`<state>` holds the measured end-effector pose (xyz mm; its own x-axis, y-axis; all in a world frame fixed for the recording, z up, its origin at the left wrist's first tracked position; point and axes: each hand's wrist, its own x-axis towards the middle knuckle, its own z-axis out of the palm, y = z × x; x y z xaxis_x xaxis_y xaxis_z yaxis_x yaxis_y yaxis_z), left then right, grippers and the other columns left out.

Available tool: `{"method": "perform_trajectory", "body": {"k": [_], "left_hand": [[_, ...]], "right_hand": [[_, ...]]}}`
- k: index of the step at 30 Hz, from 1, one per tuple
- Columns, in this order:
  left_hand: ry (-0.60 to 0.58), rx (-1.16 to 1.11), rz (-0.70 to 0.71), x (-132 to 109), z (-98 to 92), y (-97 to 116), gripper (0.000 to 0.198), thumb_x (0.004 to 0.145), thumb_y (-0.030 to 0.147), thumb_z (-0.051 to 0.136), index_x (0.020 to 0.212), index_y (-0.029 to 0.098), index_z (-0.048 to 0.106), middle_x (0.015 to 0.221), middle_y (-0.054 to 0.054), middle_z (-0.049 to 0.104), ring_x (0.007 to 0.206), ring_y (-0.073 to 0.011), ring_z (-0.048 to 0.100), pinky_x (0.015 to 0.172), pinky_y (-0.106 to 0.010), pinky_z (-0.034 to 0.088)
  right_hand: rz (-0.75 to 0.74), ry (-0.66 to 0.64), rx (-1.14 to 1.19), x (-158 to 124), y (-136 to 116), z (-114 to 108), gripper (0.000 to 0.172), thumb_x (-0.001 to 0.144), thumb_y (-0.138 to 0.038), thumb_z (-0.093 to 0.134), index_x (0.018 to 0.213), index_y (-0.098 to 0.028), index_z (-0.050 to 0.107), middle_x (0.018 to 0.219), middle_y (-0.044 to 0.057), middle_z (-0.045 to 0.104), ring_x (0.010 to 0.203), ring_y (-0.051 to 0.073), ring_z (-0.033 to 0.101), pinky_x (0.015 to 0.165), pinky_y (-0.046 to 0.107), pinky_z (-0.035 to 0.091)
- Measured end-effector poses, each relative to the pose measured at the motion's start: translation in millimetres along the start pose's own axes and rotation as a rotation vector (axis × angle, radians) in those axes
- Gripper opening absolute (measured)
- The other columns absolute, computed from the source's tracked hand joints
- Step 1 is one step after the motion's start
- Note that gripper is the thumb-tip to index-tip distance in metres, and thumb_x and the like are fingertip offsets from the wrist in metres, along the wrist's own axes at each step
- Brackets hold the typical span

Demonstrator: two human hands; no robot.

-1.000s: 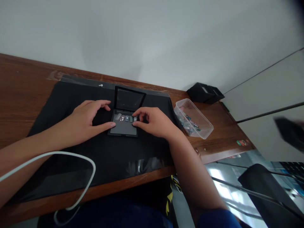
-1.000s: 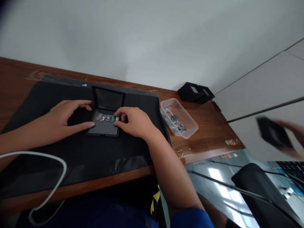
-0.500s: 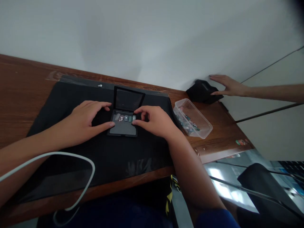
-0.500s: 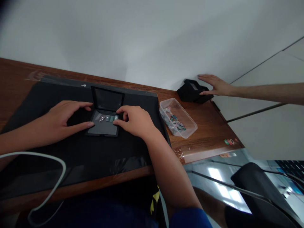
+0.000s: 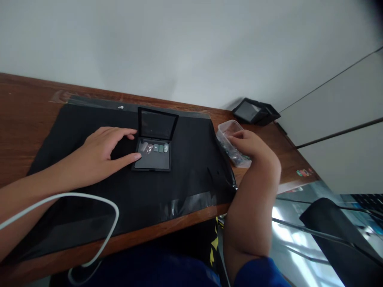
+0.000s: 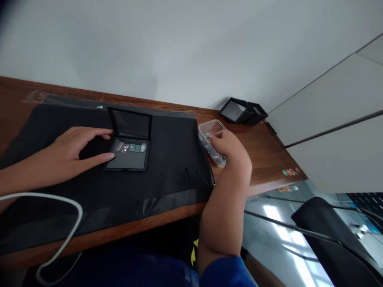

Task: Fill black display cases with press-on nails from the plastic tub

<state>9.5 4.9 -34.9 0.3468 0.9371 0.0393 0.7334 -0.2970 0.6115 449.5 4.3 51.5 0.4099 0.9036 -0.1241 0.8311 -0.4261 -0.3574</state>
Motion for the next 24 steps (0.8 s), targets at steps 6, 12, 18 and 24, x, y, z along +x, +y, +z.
{"method": "perform_trajectory", "body": {"k": [6,12,18,24], "left_hand": [[0.020,-0.006,0.011,0.8,-0.8,3.6,0.086,0.091,0.095,0.060,0.151,0.035,0.070,0.149,-0.015,0.076,0.150,-0.0503,0.058,0.119,-0.068,0.056],[-0.001,-0.006,-0.011,2.3,-1.9,3.7,0.088,0.089,0.094,0.060,0.152,0.033,0.070,0.151,-0.017,0.074,0.152,-0.0511,0.056,0.112,-0.067,0.059],[-0.029,0.022,0.005,0.7,-5.4,11.4,0.083,0.099,0.087,0.057,0.154,0.026,0.066,0.153,-0.018,0.071,0.154,-0.0490,0.052,0.125,-0.069,0.049],[-0.032,0.030,0.000,-1.9,-6.5,11.0,0.082,0.100,0.089,0.057,0.155,0.028,0.065,0.153,-0.015,0.071,0.152,-0.0479,0.052,0.121,-0.065,0.053]], "right_hand": [[0.061,-0.134,-0.015,6.9,-6.9,3.9,0.019,0.088,-0.030,0.078,0.072,-0.022,0.072,0.068,0.003,0.067,0.065,0.020,0.062,0.064,0.033,0.043],[0.071,-0.189,-0.001,3.9,-10.4,1.1,0.010,0.082,-0.026,0.082,0.075,-0.022,0.077,0.066,0.001,0.069,0.062,0.018,0.061,0.060,0.030,0.044],[0.066,-0.220,0.008,-1.8,-15.3,1.7,0.009,0.074,-0.014,0.081,0.078,-0.022,0.081,0.066,0.001,0.069,0.064,0.018,0.062,0.062,0.030,0.047],[0.041,-0.158,-0.014,-9.3,-21.1,-0.3,0.012,0.075,-0.012,0.075,0.078,-0.021,0.082,0.065,-0.001,0.067,0.062,0.017,0.059,0.063,0.029,0.044]]}}
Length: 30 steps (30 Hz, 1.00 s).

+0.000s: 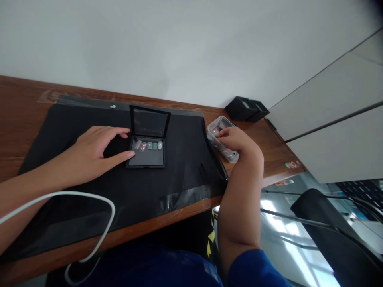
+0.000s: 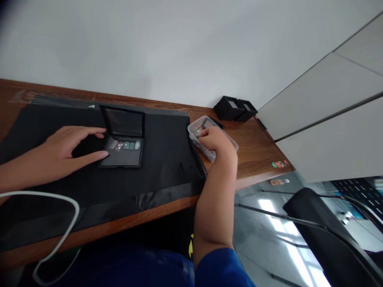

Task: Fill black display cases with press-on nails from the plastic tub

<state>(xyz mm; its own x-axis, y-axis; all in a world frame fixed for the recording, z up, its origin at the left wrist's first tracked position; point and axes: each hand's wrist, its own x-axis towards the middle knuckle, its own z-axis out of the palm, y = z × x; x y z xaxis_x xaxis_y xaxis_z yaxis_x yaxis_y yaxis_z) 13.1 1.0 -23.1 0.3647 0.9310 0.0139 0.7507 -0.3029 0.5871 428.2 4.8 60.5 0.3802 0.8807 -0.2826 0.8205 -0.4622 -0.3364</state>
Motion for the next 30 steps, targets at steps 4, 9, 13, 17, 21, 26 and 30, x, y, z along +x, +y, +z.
{"method": "perform_trajectory", "body": {"k": [4,9,13,17,21,26,30], "left_hand": [[-0.018,-0.003,-0.009,0.2,-0.7,1.0,0.083,0.101,0.089,0.055,0.156,0.028,0.064,0.158,-0.017,0.068,0.156,-0.0492,0.050,0.120,-0.066,0.054],[-0.015,-0.009,-0.023,0.6,-1.3,0.7,0.084,0.101,0.087,0.057,0.158,0.026,0.064,0.162,-0.018,0.067,0.159,-0.0503,0.048,0.125,-0.068,0.048],[-0.021,-0.006,-0.010,-1.1,-1.7,-2.5,0.081,0.103,0.085,0.057,0.159,0.028,0.064,0.162,-0.015,0.067,0.159,-0.0498,0.048,0.119,-0.063,0.053],[-0.019,0.006,-0.016,-0.7,-0.3,-5.0,0.082,0.102,0.084,0.056,0.159,0.025,0.064,0.163,-0.017,0.066,0.159,-0.0486,0.047,0.125,-0.065,0.048],[-0.039,0.071,-0.013,2.5,1.3,-7.6,0.083,0.101,0.081,0.054,0.160,0.024,0.063,0.163,-0.017,0.067,0.157,-0.0473,0.050,0.128,-0.068,0.044],[0.000,0.060,-0.008,3.2,0.0,-1.9,0.074,0.101,0.073,0.055,0.155,0.022,0.068,0.159,-0.019,0.071,0.155,-0.0479,0.052,0.131,-0.072,0.034],[0.135,-0.015,-0.029,0.5,-5.4,7.8,0.051,0.101,0.064,0.064,0.131,0.025,0.077,0.139,-0.013,0.080,0.139,-0.0431,0.064,0.121,-0.062,0.045]], "right_hand": [[-0.023,0.100,0.076,-1.5,-2.3,-1.1,0.012,0.078,-0.012,0.076,0.085,-0.017,0.084,0.065,-0.001,0.068,0.060,0.014,0.058,0.062,0.027,0.044],[-0.030,0.131,0.202,1.1,1.8,-1.9,0.004,0.085,-0.015,0.079,0.086,-0.016,0.083,0.064,0.000,0.069,0.056,0.014,0.060,0.057,0.028,0.045],[-0.037,0.220,0.267,2.9,5.2,-0.7,0.004,0.087,-0.013,0.079,0.086,-0.015,0.083,0.068,0.001,0.072,0.055,0.013,0.061,0.059,0.028,0.049],[-0.066,0.331,0.352,6.4,8.3,3.0,0.006,0.083,-0.014,0.081,0.087,-0.015,0.085,0.073,0.003,0.076,0.057,0.014,0.064,0.059,0.028,0.052],[-0.153,0.464,0.447,12.9,13.4,6.3,0.006,0.081,-0.016,0.083,0.086,-0.015,0.086,0.077,0.006,0.079,0.064,0.019,0.070,0.060,0.031,0.057],[-0.384,0.552,0.558,11.0,4.9,12.2,0.007,0.088,-0.024,0.085,0.090,-0.017,0.087,0.080,0.005,0.079,0.062,0.017,0.065,0.056,0.031,0.056],[-0.736,0.568,0.575,-7.3,-25.4,33.5,0.005,0.093,-0.024,0.085,0.094,-0.022,0.088,0.081,0.003,0.080,0.062,0.014,0.060,0.058,0.029,0.051]]}}
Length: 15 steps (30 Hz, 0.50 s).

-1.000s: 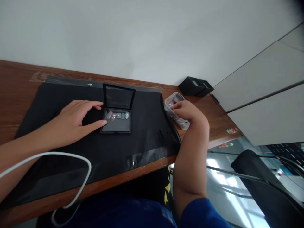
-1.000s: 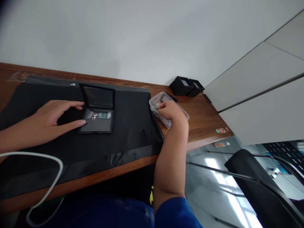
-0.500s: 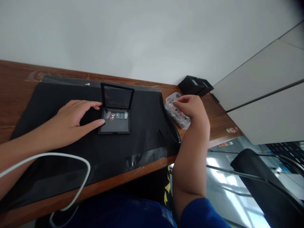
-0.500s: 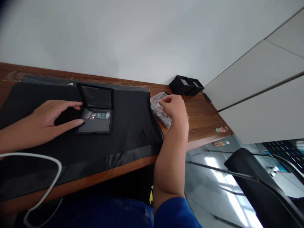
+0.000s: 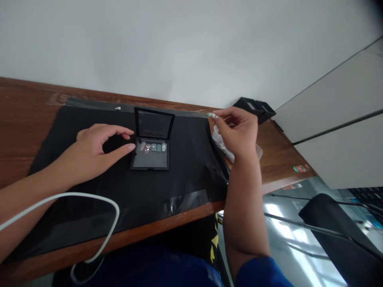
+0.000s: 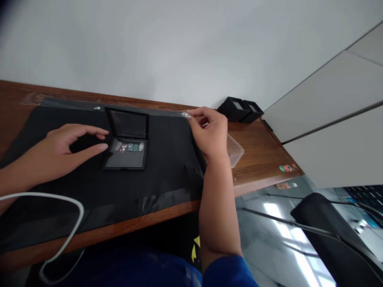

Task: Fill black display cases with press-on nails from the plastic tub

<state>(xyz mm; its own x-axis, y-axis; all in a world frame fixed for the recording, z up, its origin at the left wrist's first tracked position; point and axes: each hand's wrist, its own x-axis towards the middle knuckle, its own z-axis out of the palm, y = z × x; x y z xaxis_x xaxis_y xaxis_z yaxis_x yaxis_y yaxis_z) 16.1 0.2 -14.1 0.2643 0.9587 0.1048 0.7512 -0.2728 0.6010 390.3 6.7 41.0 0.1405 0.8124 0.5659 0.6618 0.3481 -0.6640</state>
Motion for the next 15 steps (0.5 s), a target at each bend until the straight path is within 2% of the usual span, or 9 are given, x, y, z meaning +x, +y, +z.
{"method": "perform_trajectory", "body": {"k": [2,5,9,15], "left_hand": [[0.087,-0.054,0.006,-1.4,-3.2,4.9,0.040,0.102,0.060,0.067,0.116,0.024,0.079,0.118,-0.009,0.081,0.119,-0.0361,0.069,0.105,-0.050,0.053],[0.211,-0.143,0.199,-3.6,-5.5,12.1,0.032,0.098,0.056,0.072,0.103,0.026,0.080,0.097,-0.003,0.076,0.100,-0.0279,0.070,0.105,-0.045,0.053],[0.141,-0.240,0.377,-6.8,-1.2,20.5,0.029,0.095,0.053,0.081,0.111,0.028,0.084,0.095,-0.003,0.080,0.103,-0.0286,0.072,0.109,-0.045,0.055],[0.109,-0.408,0.391,-11.0,10.8,23.2,0.020,0.101,0.045,0.082,0.108,0.026,0.084,0.101,-0.005,0.083,0.100,-0.0252,0.076,0.098,-0.039,0.060]], "right_hand": [[-0.153,-0.086,0.079,-10.8,-17.3,20.2,0.004,0.096,-0.025,0.084,0.096,-0.023,0.088,0.087,0.003,0.083,0.064,0.013,0.061,0.060,0.029,0.052],[-0.321,-0.225,0.237,-29.2,-40.1,48.1,0.008,0.101,-0.021,0.079,0.099,-0.023,0.087,0.093,0.004,0.086,0.071,0.015,0.071,0.064,0.028,0.057],[-0.434,-0.330,0.370,-45.3,-54.0,70.4,0.016,0.103,-0.012,0.074,0.102,-0.023,0.085,0.099,0.005,0.088,0.082,0.016,0.079,0.068,0.027,0.060],[-0.467,-0.421,0.364,-50.8,-54.0,79.9,0.015,0.103,-0.010,0.074,0.104,-0.022,0.083,0.101,0.006,0.088,0.088,0.017,0.082,0.074,0.027,0.063]]}}
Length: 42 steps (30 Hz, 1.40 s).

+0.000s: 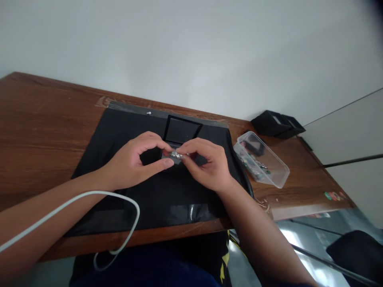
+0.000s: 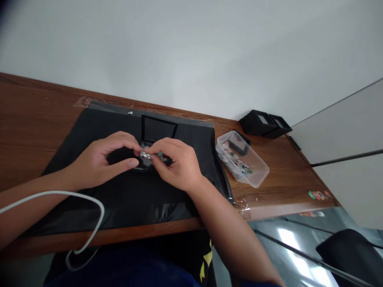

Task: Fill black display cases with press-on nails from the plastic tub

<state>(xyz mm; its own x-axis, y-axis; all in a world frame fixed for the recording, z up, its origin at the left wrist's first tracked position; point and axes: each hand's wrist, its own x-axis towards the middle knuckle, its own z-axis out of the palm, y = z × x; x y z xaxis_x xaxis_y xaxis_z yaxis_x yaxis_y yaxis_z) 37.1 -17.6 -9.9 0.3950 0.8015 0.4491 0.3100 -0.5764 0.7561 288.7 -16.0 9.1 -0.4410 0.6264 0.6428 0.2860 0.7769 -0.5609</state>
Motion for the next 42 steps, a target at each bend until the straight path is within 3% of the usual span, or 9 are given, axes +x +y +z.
{"method": "perform_trajectory", "body": {"k": [5,11,27,35,38,42], "left_hand": [[0.002,-0.014,-0.038,-0.9,2.0,-0.1,0.015,0.102,0.040,0.078,0.098,0.026,0.082,0.095,-0.003,0.082,0.092,-0.0213,0.076,0.092,-0.035,0.060],[-0.018,-0.051,-0.180,1.7,1.6,2.8,0.023,0.098,0.046,0.078,0.090,0.025,0.081,0.094,-0.004,0.082,0.086,-0.0216,0.077,0.085,-0.036,0.061],[-0.064,-0.024,-0.194,2.8,2.1,4.0,0.029,0.093,0.054,0.082,0.093,0.025,0.076,0.096,-0.004,0.082,0.088,-0.0226,0.078,0.094,-0.038,0.065],[-0.127,-0.074,-0.298,4.2,4.4,0.4,0.037,0.092,0.062,0.083,0.100,0.026,0.086,0.099,-0.005,0.088,0.093,-0.0261,0.081,0.096,-0.041,0.066],[-0.125,-0.107,-0.315,4.2,4.5,-2.7,0.036,0.091,0.061,0.085,0.095,0.026,0.087,0.099,-0.006,0.089,0.092,-0.0262,0.082,0.099,-0.043,0.067],[-0.128,-0.162,-0.332,4.8,2.9,-4.2,0.035,0.092,0.060,0.085,0.087,0.025,0.086,0.093,-0.006,0.087,0.087,-0.0252,0.081,0.091,-0.041,0.068]], "right_hand": [[0.019,-0.027,0.046,-1.7,1.4,3.7,0.014,0.102,-0.010,0.074,0.102,-0.022,0.081,0.101,0.006,0.088,0.084,0.016,0.080,0.072,0.026,0.062],[0.095,-0.033,0.071,-3.0,3.4,1.5,0.008,0.104,-0.018,0.076,0.101,-0.023,0.083,0.101,0.006,0.088,0.084,0.017,0.079,0.072,0.029,0.063],[0.101,-0.080,0.076,-3.1,0.1,5.8,0.009,0.101,-0.016,0.075,0.100,-0.022,0.081,0.101,0.005,0.089,0.080,0.015,0.079,0.068,0.027,0.060],[0.073,-0.059,0.053,-4.9,1.0,6.4,0.011,0.105,-0.015,0.073,0.100,-0.022,0.080,0.102,0.006,0.088,0.089,0.016,0.082,0.073,0.026,0.062],[0.090,-0.061,0.045,-4.5,1.2,6.4,0.010,0.106,-0.018,0.073,0.100,-0.022,0.080,0.103,0.007,0.088,0.090,0.016,0.082,0.074,0.027,0.063],[0.100,-0.061,0.039,-4.5,1.3,6.5,0.011,0.105,-0.016,0.072,0.101,-0.022,0.080,0.103,0.006,0.088,0.087,0.016,0.080,0.073,0.028,0.062]]}}
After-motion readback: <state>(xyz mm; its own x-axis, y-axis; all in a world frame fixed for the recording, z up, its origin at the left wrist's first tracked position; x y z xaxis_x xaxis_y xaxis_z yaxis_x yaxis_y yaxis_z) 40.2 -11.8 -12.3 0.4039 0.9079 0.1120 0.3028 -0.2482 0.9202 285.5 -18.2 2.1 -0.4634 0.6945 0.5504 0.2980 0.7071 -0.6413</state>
